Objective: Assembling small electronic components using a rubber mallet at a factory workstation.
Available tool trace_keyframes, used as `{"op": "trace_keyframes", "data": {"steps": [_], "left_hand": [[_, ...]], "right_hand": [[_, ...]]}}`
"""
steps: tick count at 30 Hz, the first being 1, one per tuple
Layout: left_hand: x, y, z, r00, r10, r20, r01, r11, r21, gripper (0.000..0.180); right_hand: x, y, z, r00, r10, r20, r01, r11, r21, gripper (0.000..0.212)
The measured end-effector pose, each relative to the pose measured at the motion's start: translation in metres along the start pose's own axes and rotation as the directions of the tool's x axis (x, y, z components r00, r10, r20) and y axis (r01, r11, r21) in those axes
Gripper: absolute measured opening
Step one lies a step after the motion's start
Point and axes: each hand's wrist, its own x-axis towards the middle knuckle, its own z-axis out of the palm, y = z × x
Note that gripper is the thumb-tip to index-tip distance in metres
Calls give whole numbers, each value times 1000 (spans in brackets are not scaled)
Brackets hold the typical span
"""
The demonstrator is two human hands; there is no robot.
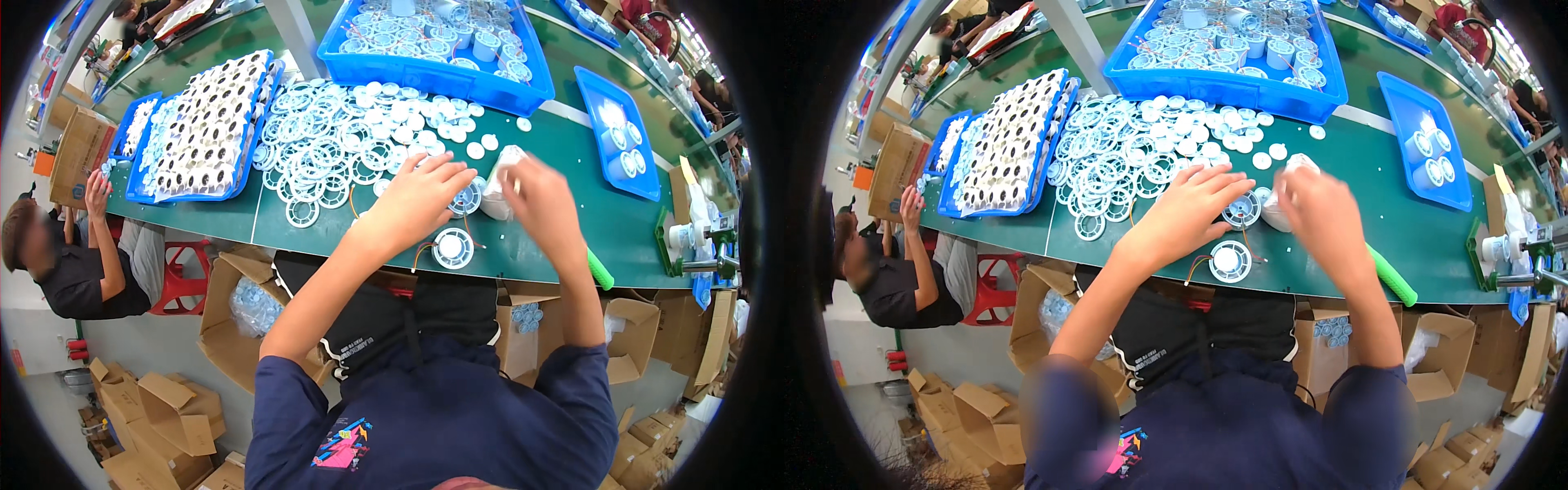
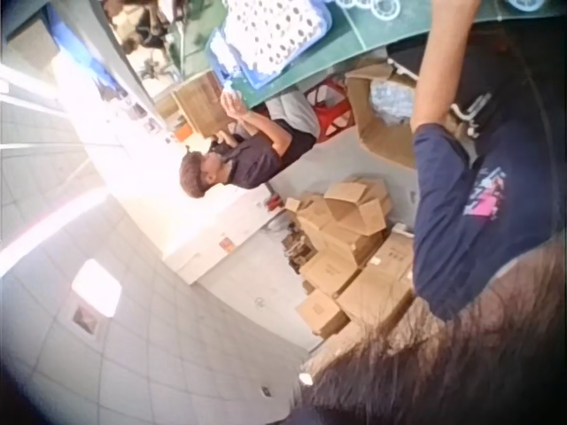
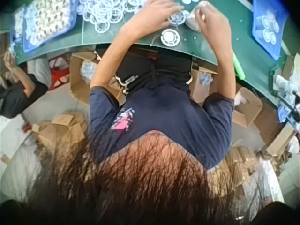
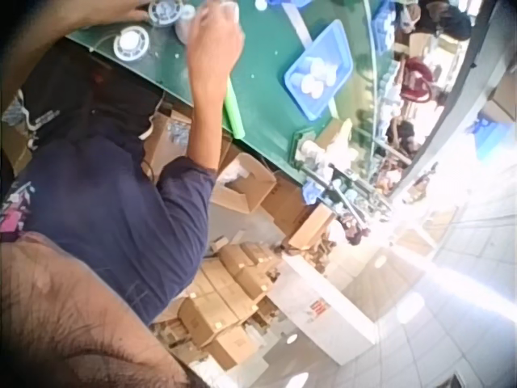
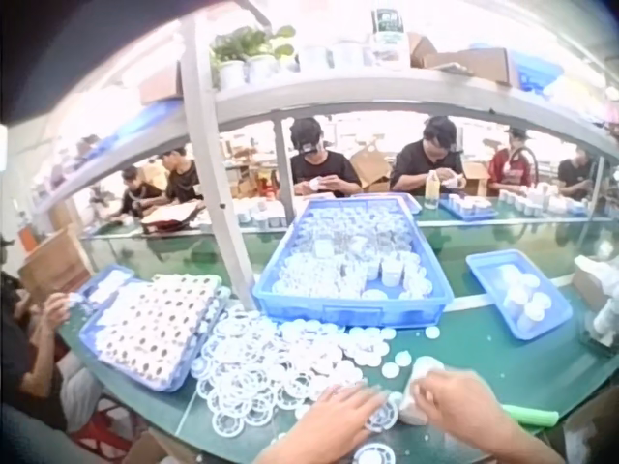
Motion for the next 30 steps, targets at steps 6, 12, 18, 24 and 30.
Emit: {"op": "trace_keyframes", "data": {"steps": [6,12,18,24,30], "left_hand": [[-14,29,-56,945,-187,-268,167,981,-96,54],[-102,28,-53,741,-515,-431,408,855,-320,35],[-142,36,-1,546,-765,-342,535,633,-560,35],[-140,41,19,608,-702,-371,438,686,-581,57],[-123,39,31,635,-672,-381,446,722,-529,70]], "right_hand": [[65,49,52,973,-92,211,125,981,-148,28],[74,39,72,977,-32,210,111,918,-380,30],[78,38,66,981,-36,190,79,972,-222,22],[66,34,37,915,32,402,47,981,-187,33],[65,28,43,912,0,410,46,994,-102,34]]}}
